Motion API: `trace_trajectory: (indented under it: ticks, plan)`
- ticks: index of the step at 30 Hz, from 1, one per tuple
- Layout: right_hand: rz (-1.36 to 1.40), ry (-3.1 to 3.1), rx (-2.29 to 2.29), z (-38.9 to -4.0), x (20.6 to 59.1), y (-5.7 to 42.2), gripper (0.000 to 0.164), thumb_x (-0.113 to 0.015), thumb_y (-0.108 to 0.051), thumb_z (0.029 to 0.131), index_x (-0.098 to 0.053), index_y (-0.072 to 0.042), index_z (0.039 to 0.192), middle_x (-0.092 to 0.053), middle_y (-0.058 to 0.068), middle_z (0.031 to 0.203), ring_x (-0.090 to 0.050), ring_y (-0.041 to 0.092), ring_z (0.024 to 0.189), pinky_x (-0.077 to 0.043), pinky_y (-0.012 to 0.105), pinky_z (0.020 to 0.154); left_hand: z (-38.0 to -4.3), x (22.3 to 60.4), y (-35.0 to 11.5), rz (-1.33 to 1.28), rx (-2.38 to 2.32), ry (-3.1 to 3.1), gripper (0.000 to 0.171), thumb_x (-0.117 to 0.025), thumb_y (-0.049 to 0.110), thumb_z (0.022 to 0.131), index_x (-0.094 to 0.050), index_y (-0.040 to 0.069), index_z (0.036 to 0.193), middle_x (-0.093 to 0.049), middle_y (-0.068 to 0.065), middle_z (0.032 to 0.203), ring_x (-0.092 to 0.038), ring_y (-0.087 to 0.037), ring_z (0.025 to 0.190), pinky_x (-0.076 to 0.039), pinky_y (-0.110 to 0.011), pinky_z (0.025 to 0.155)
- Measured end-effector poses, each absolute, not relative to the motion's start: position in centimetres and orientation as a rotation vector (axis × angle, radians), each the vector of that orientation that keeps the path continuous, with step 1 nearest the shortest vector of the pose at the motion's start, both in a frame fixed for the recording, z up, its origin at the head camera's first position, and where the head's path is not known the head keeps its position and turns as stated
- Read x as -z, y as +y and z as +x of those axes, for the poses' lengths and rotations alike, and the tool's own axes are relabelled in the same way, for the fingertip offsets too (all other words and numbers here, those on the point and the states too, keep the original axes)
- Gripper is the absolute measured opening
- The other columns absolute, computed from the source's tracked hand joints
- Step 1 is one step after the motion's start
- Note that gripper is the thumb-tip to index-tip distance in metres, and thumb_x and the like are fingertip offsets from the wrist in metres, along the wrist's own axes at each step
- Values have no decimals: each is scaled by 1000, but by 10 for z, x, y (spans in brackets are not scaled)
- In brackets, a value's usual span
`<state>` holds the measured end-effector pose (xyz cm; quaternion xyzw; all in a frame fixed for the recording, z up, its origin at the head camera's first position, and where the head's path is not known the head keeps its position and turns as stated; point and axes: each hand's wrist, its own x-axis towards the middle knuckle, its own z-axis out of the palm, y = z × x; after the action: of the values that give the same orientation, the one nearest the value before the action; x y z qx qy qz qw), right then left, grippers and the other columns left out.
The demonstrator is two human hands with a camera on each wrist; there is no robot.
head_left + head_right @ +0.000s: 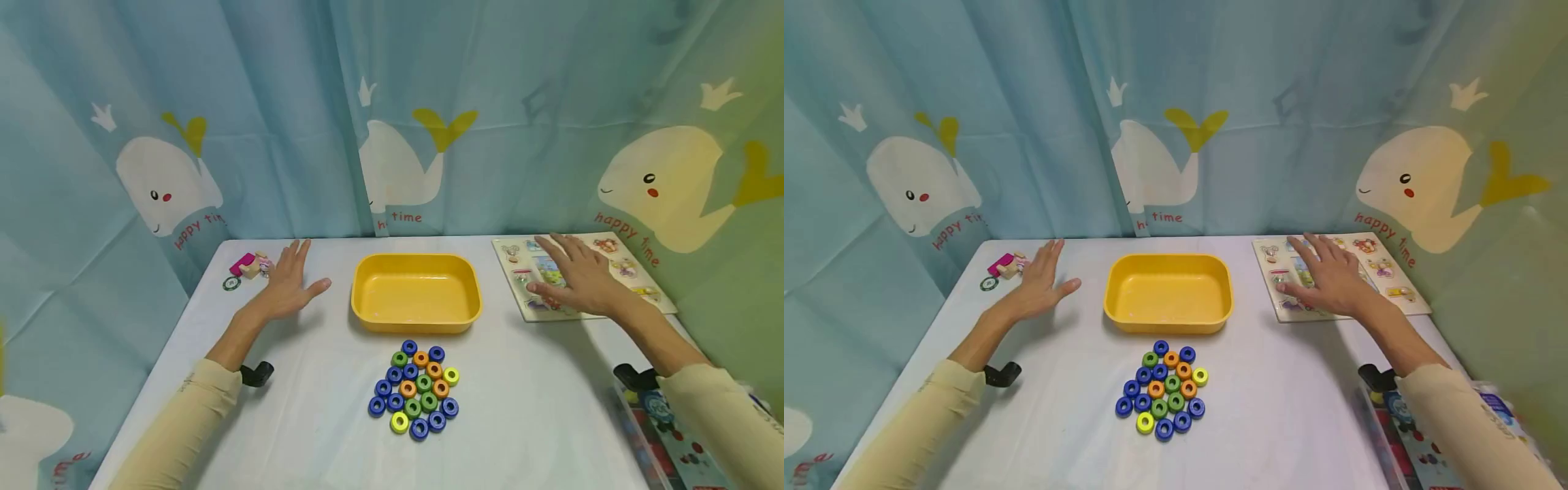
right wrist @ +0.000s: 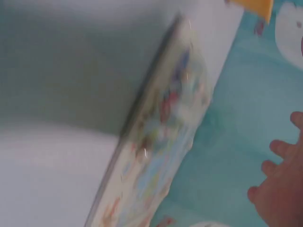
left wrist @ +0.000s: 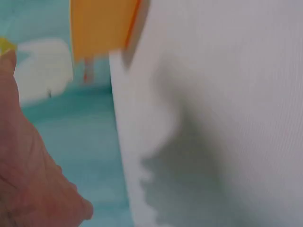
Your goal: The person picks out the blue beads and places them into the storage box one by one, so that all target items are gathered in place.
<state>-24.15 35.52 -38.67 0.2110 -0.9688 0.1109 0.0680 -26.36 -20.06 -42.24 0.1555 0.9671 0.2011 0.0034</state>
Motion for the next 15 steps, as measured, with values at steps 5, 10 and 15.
trace_trajectory:
  ticks: [5, 10, 15]
  plan:
    - [816, -2828, -536, -221, 393, 327, 80, -70, -41, 80, -30, -22, 146, -35, 13, 142, -32, 37, 126, -26, 63, 95, -245, 436, -164, 554, -1091, 2818, 84, -40, 58, 91, 10, 24, 149, 6, -9, 154, 6, -28, 139, -2, -59, 107]
    - [1011, -2728, -710, -188, 403, 295, 63, -72, -35, 81, -46, -19, 135, -49, -4, 130, -49, 16, 113, -47, 42, 88, -234, 449, -138, 540, -1369, 2702, 80, -46, 51, 92, -1, 21, 150, -2, -6, 155, -1, -27, 139, -7, -56, 108]
    - [1167, -2665, -1121, -155, 420, 263, 44, -74, -22, 81, -56, -20, 121, -59, -5, 112, -59, 15, 95, -53, 33, 73, -227, 458, -124, 546, -1533, 2648, 76, -51, 45, 91, -10, 19, 150, -12, -1, 153, -10, -21, 139, -10, -51, 110]
